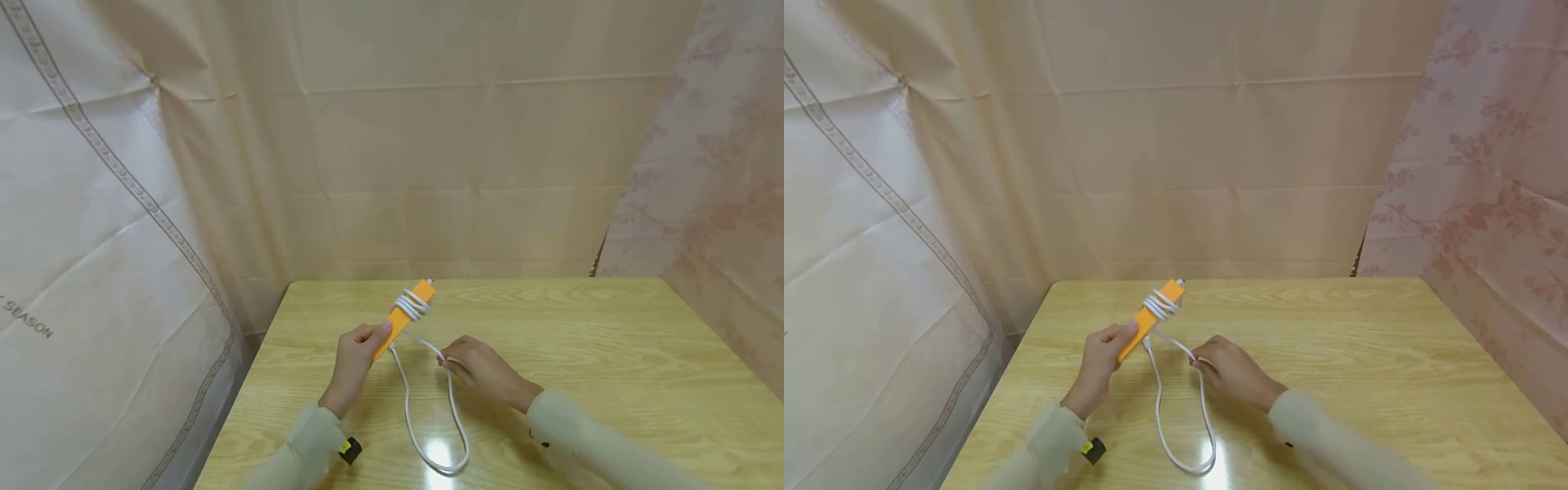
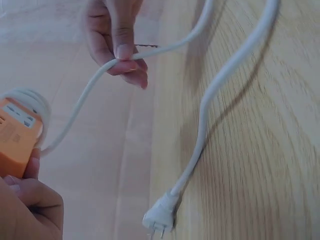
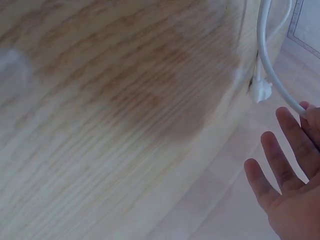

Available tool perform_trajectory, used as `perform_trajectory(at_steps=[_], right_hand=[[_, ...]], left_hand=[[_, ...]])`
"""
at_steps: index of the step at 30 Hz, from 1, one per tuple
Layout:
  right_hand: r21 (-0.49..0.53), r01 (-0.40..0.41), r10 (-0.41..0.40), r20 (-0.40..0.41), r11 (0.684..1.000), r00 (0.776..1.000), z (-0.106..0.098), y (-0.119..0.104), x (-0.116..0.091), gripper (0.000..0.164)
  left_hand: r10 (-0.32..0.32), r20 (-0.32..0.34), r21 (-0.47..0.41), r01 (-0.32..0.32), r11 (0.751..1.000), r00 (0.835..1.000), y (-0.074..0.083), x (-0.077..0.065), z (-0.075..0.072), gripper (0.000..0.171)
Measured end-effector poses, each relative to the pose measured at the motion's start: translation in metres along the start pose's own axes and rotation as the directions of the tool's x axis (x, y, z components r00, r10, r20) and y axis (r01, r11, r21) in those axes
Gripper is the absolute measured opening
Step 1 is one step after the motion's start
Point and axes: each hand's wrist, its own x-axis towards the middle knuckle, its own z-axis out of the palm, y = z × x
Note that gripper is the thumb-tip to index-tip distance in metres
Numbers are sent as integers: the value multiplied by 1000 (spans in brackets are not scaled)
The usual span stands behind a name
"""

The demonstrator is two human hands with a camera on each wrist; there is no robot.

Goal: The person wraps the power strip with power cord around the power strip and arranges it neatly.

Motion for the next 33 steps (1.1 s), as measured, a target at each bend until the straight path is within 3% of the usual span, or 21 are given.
perform_trajectory(at_steps=[6, 10, 21, 33], right_hand=[[-39, -98, 99, 32, 994, 995, -7, -3, -1, 7], [-65, -111, 114, 43, 992, 993, -10, -2, -1, 12], [-172, -24, 28, 19, 985, 999, -24, 1, 1, 22], [-221, 66, -75, -33, 973, 997, -39, 1, 3, 24]], left_hand=[[23, -17, 43, -23, 999, 1000, 1, -3, 0, 38], [51, -28, 80, -48, 996, 998, 1, -3, 0, 37], [89, -46, 247, -75, 966, 995, -1, -1, 0, 50], [41, -80, 318, -13, 948, 996, -4, 3, -5, 61]])
